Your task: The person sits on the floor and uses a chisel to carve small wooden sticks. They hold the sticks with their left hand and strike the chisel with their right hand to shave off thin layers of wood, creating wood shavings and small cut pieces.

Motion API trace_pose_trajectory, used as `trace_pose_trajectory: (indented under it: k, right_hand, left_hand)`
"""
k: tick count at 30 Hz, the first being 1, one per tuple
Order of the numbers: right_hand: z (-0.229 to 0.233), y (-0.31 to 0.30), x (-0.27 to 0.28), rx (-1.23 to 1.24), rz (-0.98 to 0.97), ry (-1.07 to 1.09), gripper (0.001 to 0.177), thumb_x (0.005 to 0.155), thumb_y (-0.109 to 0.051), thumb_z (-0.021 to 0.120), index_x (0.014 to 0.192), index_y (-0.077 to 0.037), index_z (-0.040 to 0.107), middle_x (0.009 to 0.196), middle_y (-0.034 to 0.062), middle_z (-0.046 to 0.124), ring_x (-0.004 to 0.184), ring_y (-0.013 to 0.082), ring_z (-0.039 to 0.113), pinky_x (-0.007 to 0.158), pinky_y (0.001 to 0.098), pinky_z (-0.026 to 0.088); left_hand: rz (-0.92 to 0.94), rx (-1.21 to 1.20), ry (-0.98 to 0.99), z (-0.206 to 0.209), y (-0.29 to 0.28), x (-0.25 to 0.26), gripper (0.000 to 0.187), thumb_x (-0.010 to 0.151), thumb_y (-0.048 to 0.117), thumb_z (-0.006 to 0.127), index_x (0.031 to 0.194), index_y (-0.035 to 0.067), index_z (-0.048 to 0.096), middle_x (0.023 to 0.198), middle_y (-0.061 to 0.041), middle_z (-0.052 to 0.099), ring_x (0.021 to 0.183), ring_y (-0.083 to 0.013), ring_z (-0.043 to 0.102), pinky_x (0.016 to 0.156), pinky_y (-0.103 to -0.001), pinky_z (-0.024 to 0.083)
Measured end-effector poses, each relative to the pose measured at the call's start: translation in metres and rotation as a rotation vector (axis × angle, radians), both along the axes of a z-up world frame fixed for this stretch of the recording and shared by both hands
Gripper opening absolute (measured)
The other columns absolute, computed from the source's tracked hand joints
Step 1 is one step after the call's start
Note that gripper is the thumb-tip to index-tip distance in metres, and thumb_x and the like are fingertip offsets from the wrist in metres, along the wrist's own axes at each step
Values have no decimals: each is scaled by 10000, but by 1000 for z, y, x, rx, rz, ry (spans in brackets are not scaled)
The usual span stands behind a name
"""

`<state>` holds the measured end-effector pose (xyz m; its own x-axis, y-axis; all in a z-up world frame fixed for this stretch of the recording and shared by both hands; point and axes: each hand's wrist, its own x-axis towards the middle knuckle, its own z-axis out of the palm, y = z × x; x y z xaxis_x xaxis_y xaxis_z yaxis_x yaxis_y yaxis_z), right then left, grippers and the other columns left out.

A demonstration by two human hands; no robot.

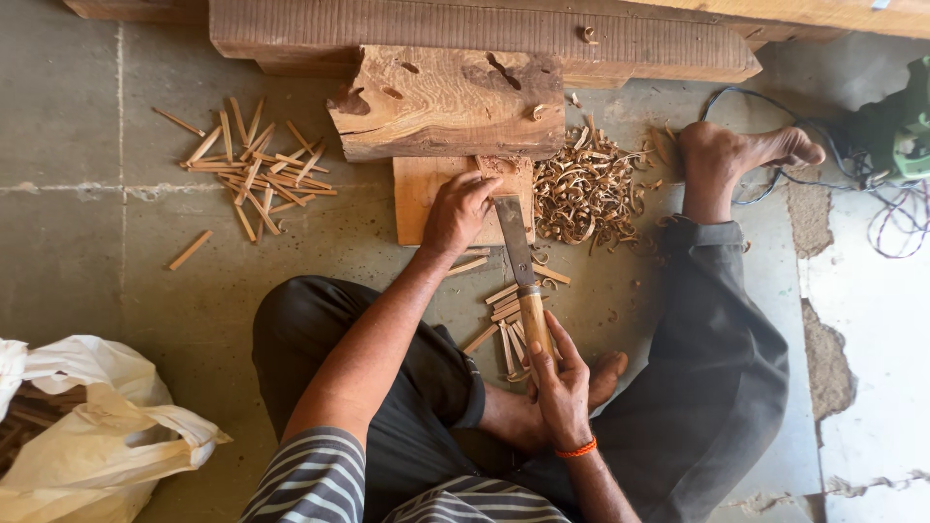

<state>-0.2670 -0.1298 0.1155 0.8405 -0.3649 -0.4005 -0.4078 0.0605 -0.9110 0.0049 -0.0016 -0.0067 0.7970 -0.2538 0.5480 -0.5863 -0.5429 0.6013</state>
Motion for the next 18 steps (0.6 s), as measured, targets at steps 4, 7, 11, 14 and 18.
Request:
trace_pose_trajectory:
  k: [4, 7, 11, 14, 18]
  right_hand:
    - [4, -2, 1, -9, 24, 17, 603, 960, -197, 636, 1533, -107, 468, 760, 40, 661, 459, 44, 476, 389, 213, 379]
    - [6, -6, 4, -19, 55, 46, 608, 958, -201, 633, 1534, -111, 463, 756, 36, 652, 454, 46, 469, 386, 215, 375]
    - [4, -11, 3, -113, 101, 68, 605, 964, -202, 636, 1538, -100, 474, 748, 34, 650, 467, 45, 427, 401, 210, 341]
    - [-5, -4, 10, -136, 136, -124, 585, 1009, -179, 648, 1546, -34, 465, 918, 0, 671, 651, 18, 492, 526, 192, 413]
    - [-19, 11, 39, -98, 85, 3, 600, 971, -181, 626, 1538, -65, 468, 779, 10, 611, 560, 45, 449, 453, 219, 364]
  left_hand:
    - [-10, -45, 92, 3, -1, -6, 425, 840, 67, 816, 1244, 164, 729, 1207, -125, 724, 1100, -257, 676, 976, -361, 572]
    - [49, 5, 191, 6, 3, -9, 429, 851, 69, 818, 1248, 214, 745, 1192, -105, 713, 1134, -235, 645, 1008, -371, 549]
    - [123, 39, -78, 6, 3, -13, 326, 791, 47, 813, 1051, 238, 770, 1159, -24, 718, 1054, -193, 619, 938, -359, 531]
    - [125, 56, 1, 4, 2, -14, 227, 823, 52, 835, 934, 243, 782, 961, -8, 647, 886, -174, 570, 796, -347, 495]
    - [120, 32, -4, 7, 5, -15, 247, 819, 26, 810, 945, 236, 776, 915, 25, 606, 864, -169, 553, 774, -350, 461]
